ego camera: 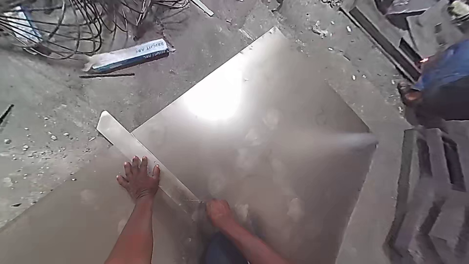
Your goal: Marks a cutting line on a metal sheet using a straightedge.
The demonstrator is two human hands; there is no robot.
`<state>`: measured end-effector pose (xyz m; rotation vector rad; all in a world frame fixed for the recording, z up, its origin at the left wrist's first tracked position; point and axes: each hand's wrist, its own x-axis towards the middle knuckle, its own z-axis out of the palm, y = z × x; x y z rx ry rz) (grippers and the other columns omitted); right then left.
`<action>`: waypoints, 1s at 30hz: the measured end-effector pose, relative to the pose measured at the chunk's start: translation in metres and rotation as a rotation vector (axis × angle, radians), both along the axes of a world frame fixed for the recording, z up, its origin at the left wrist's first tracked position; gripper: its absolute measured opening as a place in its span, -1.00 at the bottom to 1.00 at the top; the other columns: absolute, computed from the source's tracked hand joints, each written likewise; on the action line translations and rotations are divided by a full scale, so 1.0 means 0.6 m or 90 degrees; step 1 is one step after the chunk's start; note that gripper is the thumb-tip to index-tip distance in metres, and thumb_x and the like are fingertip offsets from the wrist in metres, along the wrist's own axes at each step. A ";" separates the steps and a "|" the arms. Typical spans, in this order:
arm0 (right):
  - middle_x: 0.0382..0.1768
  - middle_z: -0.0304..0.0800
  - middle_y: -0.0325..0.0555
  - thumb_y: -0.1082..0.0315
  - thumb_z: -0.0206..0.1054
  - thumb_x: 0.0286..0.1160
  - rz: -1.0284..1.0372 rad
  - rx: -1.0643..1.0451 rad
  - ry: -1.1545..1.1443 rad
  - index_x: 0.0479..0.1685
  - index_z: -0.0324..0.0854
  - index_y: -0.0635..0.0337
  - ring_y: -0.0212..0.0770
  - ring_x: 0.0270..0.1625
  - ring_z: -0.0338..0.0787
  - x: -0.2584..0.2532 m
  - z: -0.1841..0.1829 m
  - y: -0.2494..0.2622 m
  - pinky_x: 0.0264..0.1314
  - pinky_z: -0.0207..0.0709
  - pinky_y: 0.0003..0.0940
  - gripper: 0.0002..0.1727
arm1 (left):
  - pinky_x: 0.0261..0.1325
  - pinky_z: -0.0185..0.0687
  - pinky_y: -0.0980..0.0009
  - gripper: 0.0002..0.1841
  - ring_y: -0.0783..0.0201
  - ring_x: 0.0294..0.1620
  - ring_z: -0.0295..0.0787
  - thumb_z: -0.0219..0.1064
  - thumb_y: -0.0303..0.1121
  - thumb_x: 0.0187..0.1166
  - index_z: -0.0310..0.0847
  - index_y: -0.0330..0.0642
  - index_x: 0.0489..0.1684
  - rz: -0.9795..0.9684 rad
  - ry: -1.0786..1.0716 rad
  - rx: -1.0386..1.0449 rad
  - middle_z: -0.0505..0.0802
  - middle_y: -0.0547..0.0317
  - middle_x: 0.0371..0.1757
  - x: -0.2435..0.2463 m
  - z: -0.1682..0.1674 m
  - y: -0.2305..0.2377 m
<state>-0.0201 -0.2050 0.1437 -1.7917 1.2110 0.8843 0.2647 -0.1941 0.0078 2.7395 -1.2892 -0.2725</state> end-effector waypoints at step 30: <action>0.16 0.84 0.17 0.17 -0.01 0.82 0.019 -0.080 0.003 0.36 0.67 0.06 0.25 0.21 0.84 -0.051 -0.010 0.107 0.13 0.69 0.26 -0.59 | 0.79 -0.16 -0.39 -0.33 -0.14 0.87 0.14 -0.09 0.26 0.65 0.58 0.17 0.59 -0.088 -0.009 0.046 0.48 0.17 0.78 -0.355 0.006 0.218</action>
